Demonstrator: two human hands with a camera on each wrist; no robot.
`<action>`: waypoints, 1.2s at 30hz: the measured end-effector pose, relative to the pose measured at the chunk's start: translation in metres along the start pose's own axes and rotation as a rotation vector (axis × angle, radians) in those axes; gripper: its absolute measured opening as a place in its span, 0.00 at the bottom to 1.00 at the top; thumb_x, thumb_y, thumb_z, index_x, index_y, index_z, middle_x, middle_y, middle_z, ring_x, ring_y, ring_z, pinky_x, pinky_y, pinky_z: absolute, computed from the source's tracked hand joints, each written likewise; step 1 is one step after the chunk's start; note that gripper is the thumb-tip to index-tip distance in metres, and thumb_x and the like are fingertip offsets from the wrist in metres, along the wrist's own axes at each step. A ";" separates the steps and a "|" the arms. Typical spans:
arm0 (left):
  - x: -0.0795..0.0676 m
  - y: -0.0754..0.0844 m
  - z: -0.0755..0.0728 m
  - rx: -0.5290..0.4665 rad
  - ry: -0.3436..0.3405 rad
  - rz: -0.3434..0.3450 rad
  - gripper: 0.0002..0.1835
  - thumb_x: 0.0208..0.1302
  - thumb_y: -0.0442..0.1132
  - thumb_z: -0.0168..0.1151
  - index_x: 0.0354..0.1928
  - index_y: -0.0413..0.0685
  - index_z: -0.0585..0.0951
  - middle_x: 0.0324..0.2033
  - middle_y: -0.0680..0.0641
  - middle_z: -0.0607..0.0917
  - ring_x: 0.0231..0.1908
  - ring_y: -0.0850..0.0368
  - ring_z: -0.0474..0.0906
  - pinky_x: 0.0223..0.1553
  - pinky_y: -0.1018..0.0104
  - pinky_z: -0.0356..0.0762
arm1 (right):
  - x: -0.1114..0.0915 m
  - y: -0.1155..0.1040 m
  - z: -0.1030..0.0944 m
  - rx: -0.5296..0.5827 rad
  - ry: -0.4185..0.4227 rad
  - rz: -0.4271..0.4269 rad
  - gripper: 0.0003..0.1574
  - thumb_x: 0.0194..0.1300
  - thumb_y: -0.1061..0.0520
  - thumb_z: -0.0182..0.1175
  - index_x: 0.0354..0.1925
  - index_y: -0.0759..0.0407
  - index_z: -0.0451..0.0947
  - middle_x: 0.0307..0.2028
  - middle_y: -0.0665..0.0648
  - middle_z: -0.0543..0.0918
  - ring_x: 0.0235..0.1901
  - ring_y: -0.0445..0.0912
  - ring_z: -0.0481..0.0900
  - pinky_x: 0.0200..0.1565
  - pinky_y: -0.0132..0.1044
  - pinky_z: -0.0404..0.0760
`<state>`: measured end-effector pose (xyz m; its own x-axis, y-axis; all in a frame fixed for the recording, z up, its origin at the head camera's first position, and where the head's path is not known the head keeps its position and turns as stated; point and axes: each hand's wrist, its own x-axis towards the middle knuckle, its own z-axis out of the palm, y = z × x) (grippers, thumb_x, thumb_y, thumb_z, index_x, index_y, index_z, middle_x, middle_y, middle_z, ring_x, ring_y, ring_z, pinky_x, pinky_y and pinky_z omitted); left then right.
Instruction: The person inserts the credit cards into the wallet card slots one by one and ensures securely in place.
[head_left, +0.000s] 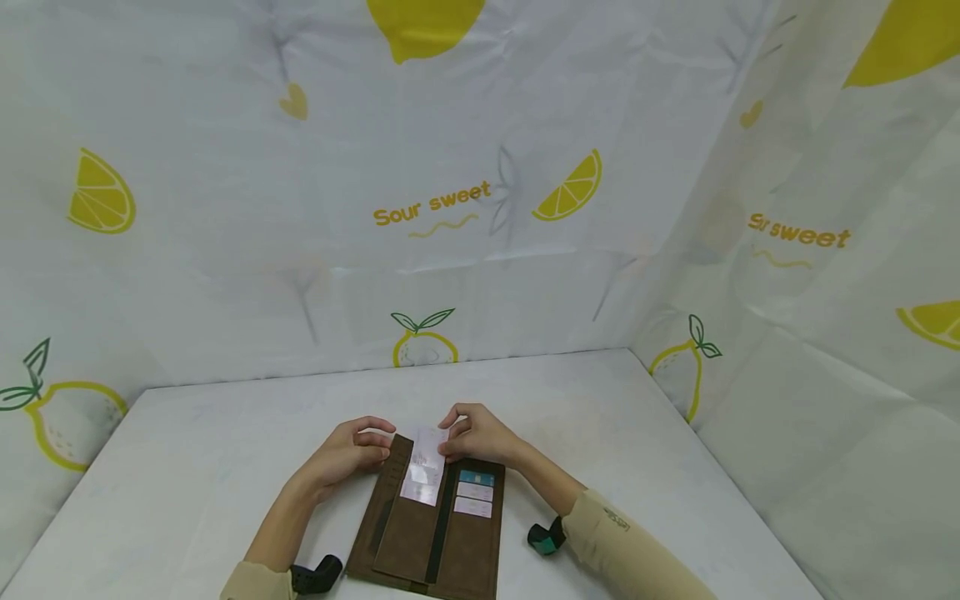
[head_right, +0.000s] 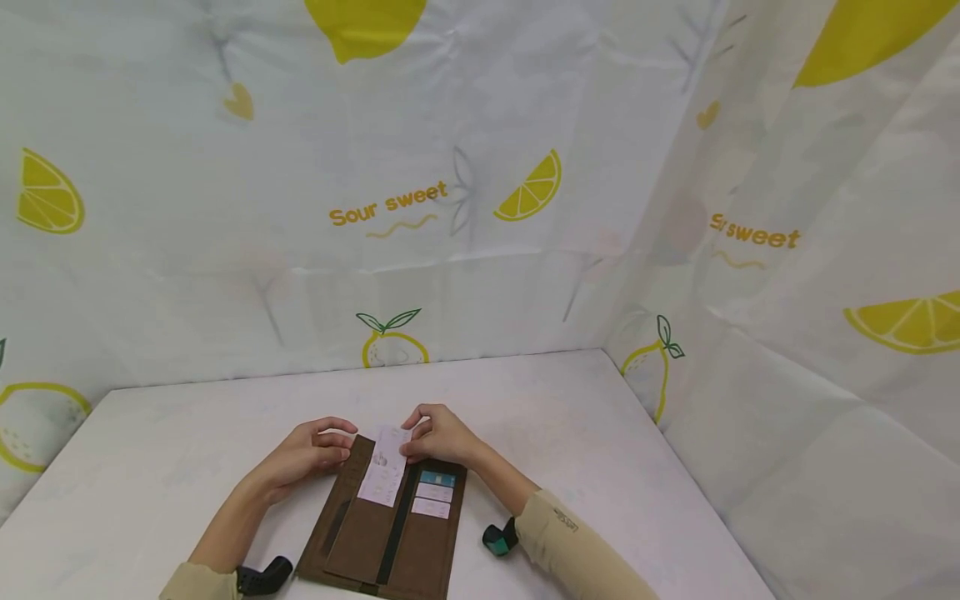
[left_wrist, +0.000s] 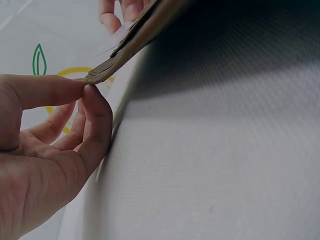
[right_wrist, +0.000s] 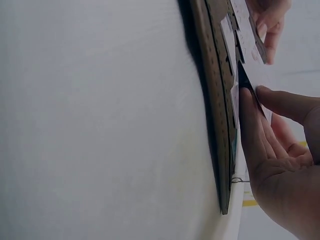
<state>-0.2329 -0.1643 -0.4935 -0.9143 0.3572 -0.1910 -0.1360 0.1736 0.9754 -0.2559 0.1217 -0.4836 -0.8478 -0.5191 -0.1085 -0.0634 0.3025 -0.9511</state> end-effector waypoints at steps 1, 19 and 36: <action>0.000 0.000 0.000 -0.002 0.000 0.000 0.21 0.71 0.28 0.64 0.64 0.34 0.76 0.41 0.49 0.86 0.40 0.58 0.82 0.42 0.68 0.84 | 0.000 0.000 0.000 -0.013 -0.002 -0.011 0.17 0.68 0.68 0.71 0.52 0.69 0.78 0.35 0.62 0.89 0.33 0.46 0.93 0.42 0.41 0.93; 0.000 0.000 0.001 0.004 -0.005 0.008 0.20 0.71 0.28 0.64 0.63 0.34 0.77 0.42 0.49 0.85 0.40 0.58 0.81 0.42 0.68 0.84 | -0.009 -0.007 -0.009 -0.273 -0.057 -0.067 0.09 0.69 0.61 0.74 0.45 0.64 0.90 0.40 0.61 0.94 0.36 0.38 0.87 0.45 0.27 0.86; 0.001 -0.001 -0.001 0.027 -0.017 0.004 0.21 0.72 0.28 0.64 0.64 0.32 0.79 0.48 0.45 0.85 0.44 0.57 0.83 0.46 0.68 0.84 | -0.009 -0.006 -0.011 -0.286 -0.111 -0.092 0.08 0.70 0.63 0.72 0.46 0.64 0.92 0.45 0.62 0.94 0.38 0.35 0.87 0.46 0.26 0.86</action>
<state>-0.2338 -0.1648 -0.4941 -0.9083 0.3731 -0.1893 -0.1218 0.1970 0.9728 -0.2533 0.1334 -0.4734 -0.7703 -0.6336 -0.0716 -0.2959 0.4545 -0.8402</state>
